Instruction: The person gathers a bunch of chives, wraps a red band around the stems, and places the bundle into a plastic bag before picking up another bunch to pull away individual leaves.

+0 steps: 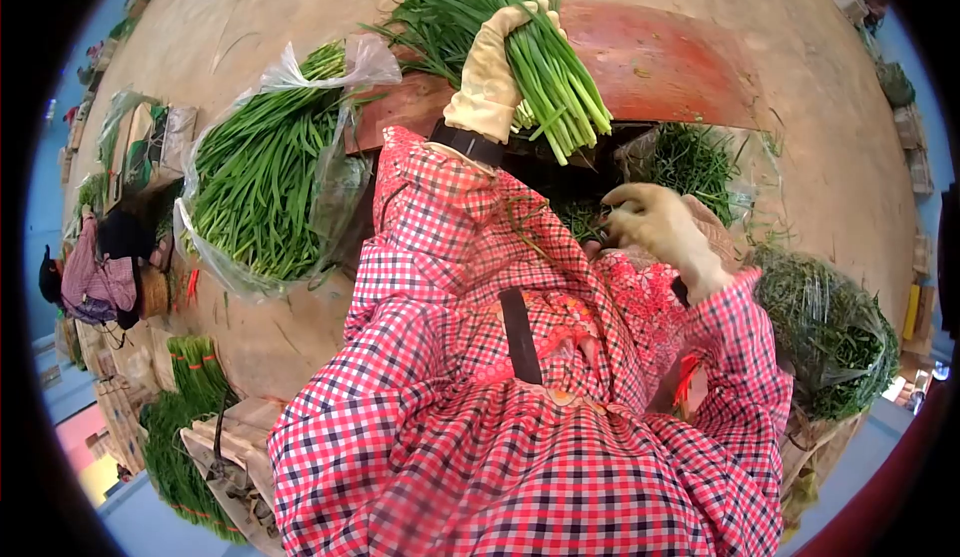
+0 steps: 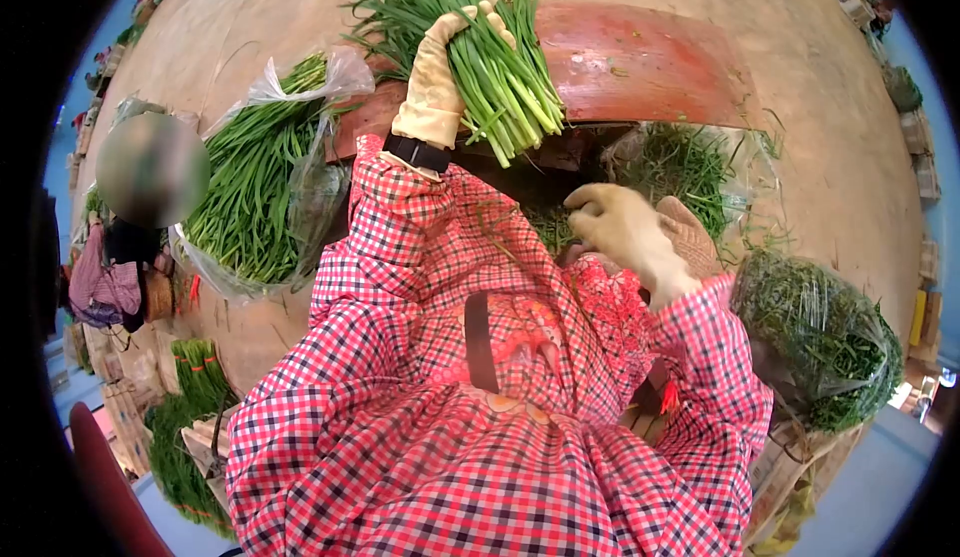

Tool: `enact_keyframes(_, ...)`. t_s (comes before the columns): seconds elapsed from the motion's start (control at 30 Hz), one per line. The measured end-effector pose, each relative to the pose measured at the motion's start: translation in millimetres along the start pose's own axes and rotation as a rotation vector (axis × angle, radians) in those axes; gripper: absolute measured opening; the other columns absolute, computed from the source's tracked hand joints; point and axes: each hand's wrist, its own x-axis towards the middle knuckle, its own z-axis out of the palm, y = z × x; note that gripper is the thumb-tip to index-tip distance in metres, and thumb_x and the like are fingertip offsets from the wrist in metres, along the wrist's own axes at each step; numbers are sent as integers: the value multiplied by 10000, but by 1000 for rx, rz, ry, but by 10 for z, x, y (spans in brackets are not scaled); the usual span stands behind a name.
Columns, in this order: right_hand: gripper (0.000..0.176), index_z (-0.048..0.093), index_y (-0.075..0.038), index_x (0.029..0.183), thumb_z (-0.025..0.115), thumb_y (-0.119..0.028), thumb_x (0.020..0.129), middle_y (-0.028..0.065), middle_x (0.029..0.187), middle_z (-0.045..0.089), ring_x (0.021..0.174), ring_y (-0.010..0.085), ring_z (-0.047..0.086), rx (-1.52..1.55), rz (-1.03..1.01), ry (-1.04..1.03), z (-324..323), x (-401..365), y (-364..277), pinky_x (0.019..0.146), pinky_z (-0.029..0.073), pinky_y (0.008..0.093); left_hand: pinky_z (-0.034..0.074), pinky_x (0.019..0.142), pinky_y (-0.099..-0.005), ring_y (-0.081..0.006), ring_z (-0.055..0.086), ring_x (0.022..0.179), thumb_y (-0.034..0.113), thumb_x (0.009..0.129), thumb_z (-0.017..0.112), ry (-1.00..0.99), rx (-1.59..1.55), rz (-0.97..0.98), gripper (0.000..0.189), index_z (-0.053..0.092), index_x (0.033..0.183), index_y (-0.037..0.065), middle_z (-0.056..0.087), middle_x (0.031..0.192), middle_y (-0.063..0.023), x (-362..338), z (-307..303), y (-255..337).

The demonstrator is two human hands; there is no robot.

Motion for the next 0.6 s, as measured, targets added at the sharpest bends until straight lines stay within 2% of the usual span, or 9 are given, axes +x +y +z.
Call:
enact_keyframes(0.03, 302, 659, -66, 1170, 682, -92, 870, 95, 941, 702, 665, 147, 661, -103, -56, 239, -40, -128, -80, 616, 573, 288, 551, 847, -382, -201, 649, 883, 139, 885, 624, 18, 55, 19, 389, 559, 1231, -28, 651, 1038, -53, -20, 45, 7)
enact_keyframes(0.07, 309, 659, -105, 1192, 675, -89, 883, 111, 1005, 692, 777, 193, 679, 79, -216, 376, -44, -206, -221, 750, 564, 310, 551, 848, -382, -202, 649, 891, 142, 887, 622, 36, 113, 32, 378, 565, 1221, -25, 650, 1054, -52, -38, 86, 6)
enact_keyframes(0.1, 344, 659, -128, 1199, 690, -85, 859, 103, 1090, 667, 947, 245, 652, -308, -784, 626, -106, -122, -347, 892, 513, 357, 550, 842, -384, -218, 654, 879, 146, 889, 612, 106, 132, 70, 327, 593, 1172, -17, 663, 1022, -67, -48, 150, -30)
enact_keyframes(0.13, 363, 658, -142, 1197, 703, -100, 840, 90, 1157, 643, 1090, 284, 587, -424, -836, 663, -151, -191, -527, 951, 473, 388, 550, 838, -384, -225, 655, 874, 144, 888, 609, 95, 146, 44, 306, 602, 1150, -15, 667, 1005, -75, -34, 149, -46)
enact_keyframes(0.27, 389, 664, -150, 1181, 736, -156, 799, 74, 1121, 634, 1011, 286, 580, -710, -1083, 649, -48, 84, -849, 855, 473, 402, 551, 823, -389, -259, 657, 848, 148, 887, 601, 111, 218, 11, 245, 631, 1079, -1, 676, 923, -110, 15, 111, -143)
enact_keyframes(0.3, 342, 685, -144, 1084, 749, -140, 749, 51, 1031, 635, 946, 268, 574, -782, -1131, 627, -32, 243, -798, 789, 468, 393, 552, 823, -390, -260, 657, 848, 152, 887, 602, 112, 227, 19, 249, 631, 1081, 0, 676, 926, -111, 9, 108, -164)
enact_keyframes(0.43, 145, 698, -151, 850, 727, -177, 710, 5, 891, 630, 873, 239, 573, -770, -1123, 631, -17, 223, -657, 760, 463, 371, 555, 830, -385, -255, 657, 850, 168, 893, 599, 142, 295, 46, 274, 627, 1108, 0, 674, 931, -110, -41, 152, -160)
enact_keyframes(0.53, 139, 708, -127, 804, 727, -257, 757, 28, 874, 649, 825, 244, 597, -590, -1005, 390, 13, -38, -373, 737, 479, 390, 559, 833, -383, -241, 657, 850, 162, 896, 595, 151, 285, 58, 302, 615, 1143, -10, 669, 949, -116, -26, 116, -131)
enact_keyframes(0.6, 264, 713, -101, 791, 719, -365, 794, 70, 847, 674, 801, 272, 634, -742, -513, -59, -52, -334, -251, 723, 501, 425, 558, 837, -382, -238, 657, 851, 158, 897, 593, 148, 266, 49, 315, 610, 1158, -18, 667, 959, -120, -19, 131, -99)
